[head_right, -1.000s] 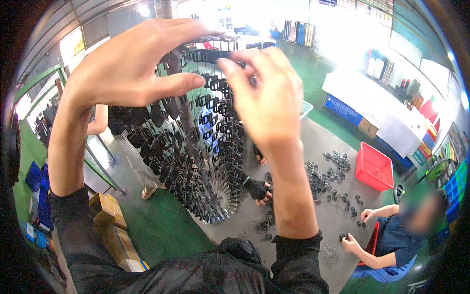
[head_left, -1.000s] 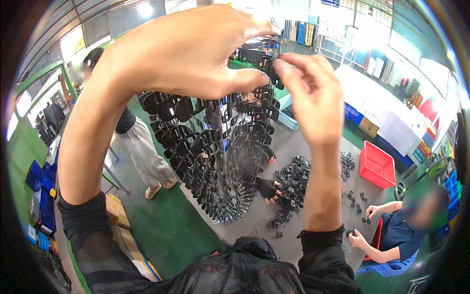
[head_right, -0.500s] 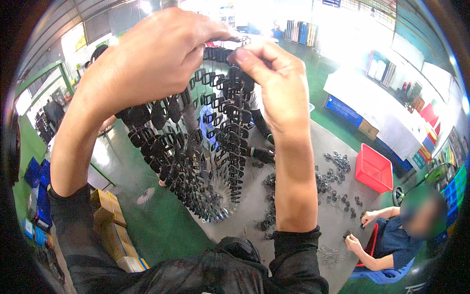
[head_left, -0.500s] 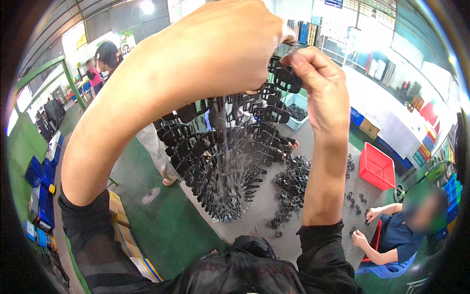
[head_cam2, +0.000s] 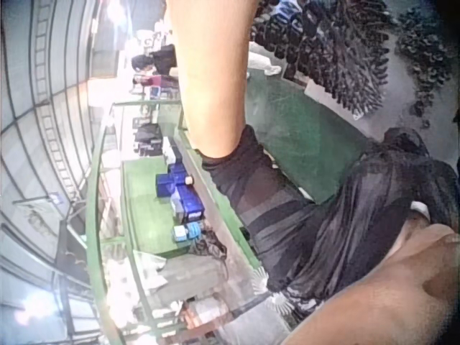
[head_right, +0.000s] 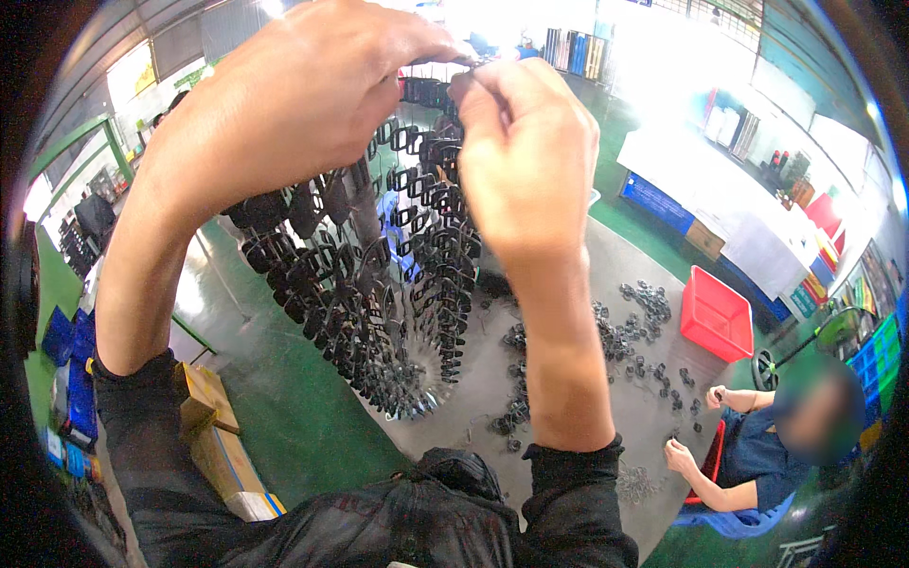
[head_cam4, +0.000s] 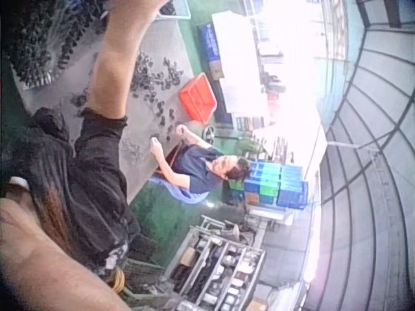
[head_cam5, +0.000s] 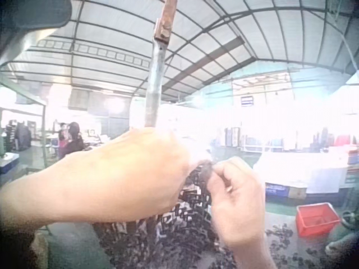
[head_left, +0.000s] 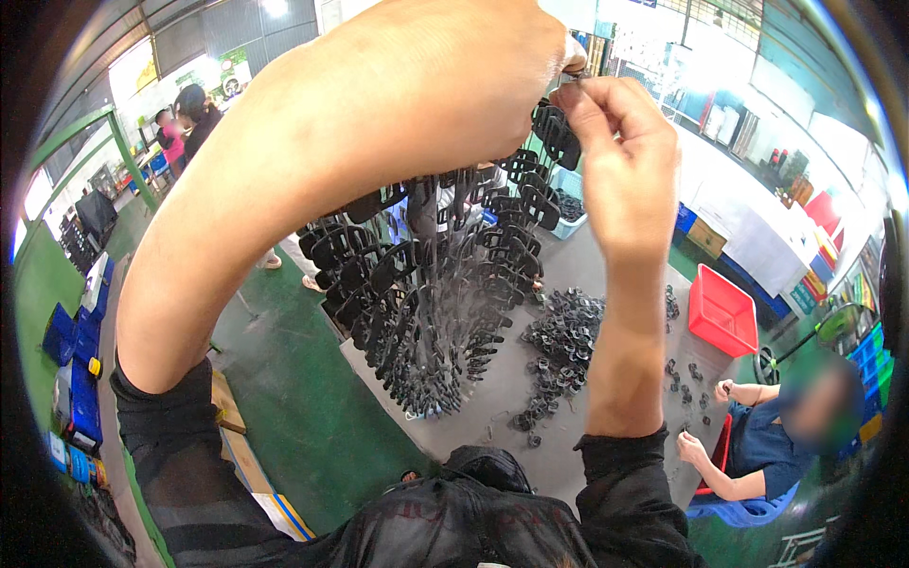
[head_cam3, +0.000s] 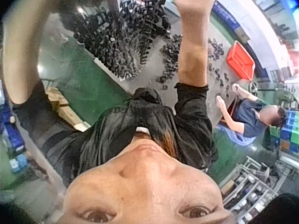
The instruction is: The person hangs black parts onto hooks of a vertical circular metal rack by hand, picking them from a table and moving around the rack to fill different sides.
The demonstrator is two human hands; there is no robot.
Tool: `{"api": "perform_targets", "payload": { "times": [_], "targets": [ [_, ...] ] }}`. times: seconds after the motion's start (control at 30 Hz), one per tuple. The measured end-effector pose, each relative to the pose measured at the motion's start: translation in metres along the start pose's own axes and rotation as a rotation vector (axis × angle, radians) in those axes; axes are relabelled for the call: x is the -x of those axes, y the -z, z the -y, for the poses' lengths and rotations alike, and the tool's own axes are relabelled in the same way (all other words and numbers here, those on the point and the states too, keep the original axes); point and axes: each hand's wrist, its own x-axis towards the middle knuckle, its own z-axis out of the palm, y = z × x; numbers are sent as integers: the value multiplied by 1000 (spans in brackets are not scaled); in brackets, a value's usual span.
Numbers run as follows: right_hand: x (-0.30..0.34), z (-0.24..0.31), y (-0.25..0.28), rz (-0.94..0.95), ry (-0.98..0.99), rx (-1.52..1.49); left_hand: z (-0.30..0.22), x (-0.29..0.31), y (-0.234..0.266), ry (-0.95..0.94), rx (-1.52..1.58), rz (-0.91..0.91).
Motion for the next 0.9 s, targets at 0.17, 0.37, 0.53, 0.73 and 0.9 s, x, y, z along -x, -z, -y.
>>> {"api": "perform_targets", "payload": {
  "times": [0.17,0.37,0.53,0.73,0.9],
  "targets": [
    [8,10,-4,-126,-144,15,2,1,-11,-50,100,-179],
    [1,6,10,94,-366,-605,-8,8,9,34,96,-53],
    [-6,-5,23,231,-348,-839,-7,13,6,-44,212,-181],
    [4,-67,61,219,-423,-887,-10,-9,12,358,234,182],
    [-16,-135,92,385,-485,-78,38,6,-43,-32,39,-395]
  ]
}}
